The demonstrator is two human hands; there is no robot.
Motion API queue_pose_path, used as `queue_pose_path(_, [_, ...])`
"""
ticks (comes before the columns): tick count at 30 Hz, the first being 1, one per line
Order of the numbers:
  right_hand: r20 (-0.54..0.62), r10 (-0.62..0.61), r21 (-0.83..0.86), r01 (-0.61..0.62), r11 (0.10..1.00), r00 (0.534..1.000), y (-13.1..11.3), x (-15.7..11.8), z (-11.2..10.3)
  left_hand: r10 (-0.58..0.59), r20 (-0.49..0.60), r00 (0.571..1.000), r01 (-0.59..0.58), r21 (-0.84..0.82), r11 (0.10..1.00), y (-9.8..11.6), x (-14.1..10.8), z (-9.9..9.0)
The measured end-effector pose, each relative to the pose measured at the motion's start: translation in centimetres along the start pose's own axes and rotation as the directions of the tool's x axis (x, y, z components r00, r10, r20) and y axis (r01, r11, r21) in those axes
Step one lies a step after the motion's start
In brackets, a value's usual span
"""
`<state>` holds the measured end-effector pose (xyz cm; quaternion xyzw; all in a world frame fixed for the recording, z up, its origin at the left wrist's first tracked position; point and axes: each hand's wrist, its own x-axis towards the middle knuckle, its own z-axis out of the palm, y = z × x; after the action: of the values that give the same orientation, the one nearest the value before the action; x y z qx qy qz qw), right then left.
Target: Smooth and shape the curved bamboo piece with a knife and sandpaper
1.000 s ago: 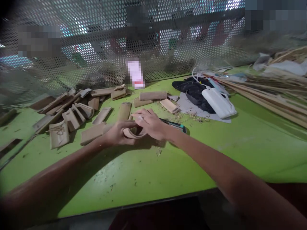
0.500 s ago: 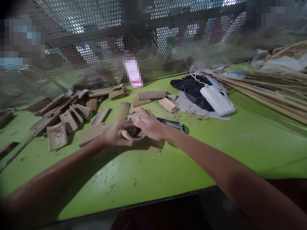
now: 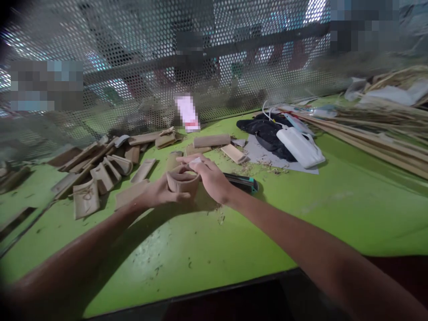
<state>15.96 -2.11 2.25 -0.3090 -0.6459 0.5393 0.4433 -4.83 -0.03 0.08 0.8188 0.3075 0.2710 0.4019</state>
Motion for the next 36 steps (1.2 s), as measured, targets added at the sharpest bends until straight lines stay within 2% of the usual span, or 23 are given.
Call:
queue_pose_path(3, [-0.064,0.011,0.115,-0.004,0.993,0.998,-0.4,-0.2,0.5,-0.106,-0.057,0.993,0.098,-0.118,0.988,0.4,0.3,0.1])
queue_pose_path(5, [-0.08,0.012,0.172,0.002,0.985,0.997,-0.4,-0.2,0.5,-0.142,-0.117,0.983,0.124,-0.152,0.981,0.5,0.4,0.4])
queue_pose_path(9, [-0.115,0.028,0.239,0.001,0.971,0.993,-0.3,0.0,0.5,-0.043,-0.294,0.955,-0.002,-0.151,0.988,0.9,0.2,1.1])
queue_pose_path(14, [-0.146,-0.032,0.191,0.06,0.98,0.989,-1.3,-0.6,0.7,0.091,-0.377,0.922,-0.094,0.01,0.996,1.6,-0.1,1.5])
queue_pose_path(17, [-0.129,-0.131,0.03,0.136,0.99,0.983,-1.7,-1.1,0.8,0.057,-0.337,0.94,-0.063,-0.007,0.998,1.3,-0.1,1.1])
queue_pose_path(20, [-0.067,-0.211,-0.107,0.203,0.973,0.975,-1.4,-1.3,0.8,0.011,-0.157,0.988,-0.02,-0.052,0.998,0.9,-0.1,0.7])
queue_pose_path(22, [-0.052,-0.225,-0.131,0.217,0.967,0.973,-0.9,-1.3,0.8,-0.008,-0.063,0.998,0.004,-0.052,0.999,0.9,-0.2,0.6])
queue_pose_path(24, [-0.069,-0.21,-0.11,0.201,0.973,0.975,-0.5,-1.1,0.8,-0.031,-0.048,0.998,0.028,-0.056,0.998,0.9,-0.4,0.8])
queue_pose_path(25, [-0.084,-0.188,-0.081,0.181,0.98,0.979,-0.4,-1.0,0.8,-0.043,-0.083,0.996,0.037,-0.072,0.997,0.9,-0.5,0.9])
queue_pose_path(27, [-0.118,-0.107,0.014,0.11,0.994,0.987,-0.2,-0.8,0.9,-0.081,-0.229,0.97,0.054,-0.122,0.991,0.8,-0.6,1.3])
queue_pose_path(29, [-0.141,-0.001,0.122,0.018,0.992,0.99,-0.1,-0.7,1.3,-0.112,-0.408,0.906,0.051,-0.158,0.986,0.6,-0.7,1.7])
queue_pose_path(31, [-0.144,0.051,0.148,-0.029,0.989,0.988,-0.1,-0.8,1.8,-0.124,-0.523,0.843,0.017,-0.205,0.979,0.6,-0.4,2.2])
queue_pose_path(33, [-0.131,-0.013,0.053,0.021,0.998,0.991,-0.1,-1.1,2.3,-0.171,-0.554,0.815,-0.019,-0.32,0.947,1.0,0.0,2.5])
queue_pose_path(36, [-0.071,-0.187,-0.157,0.174,0.972,0.98,-0.2,-1.6,2.7,-0.323,-0.551,0.769,-0.008,-0.514,0.858,2.0,0.7,3.0])
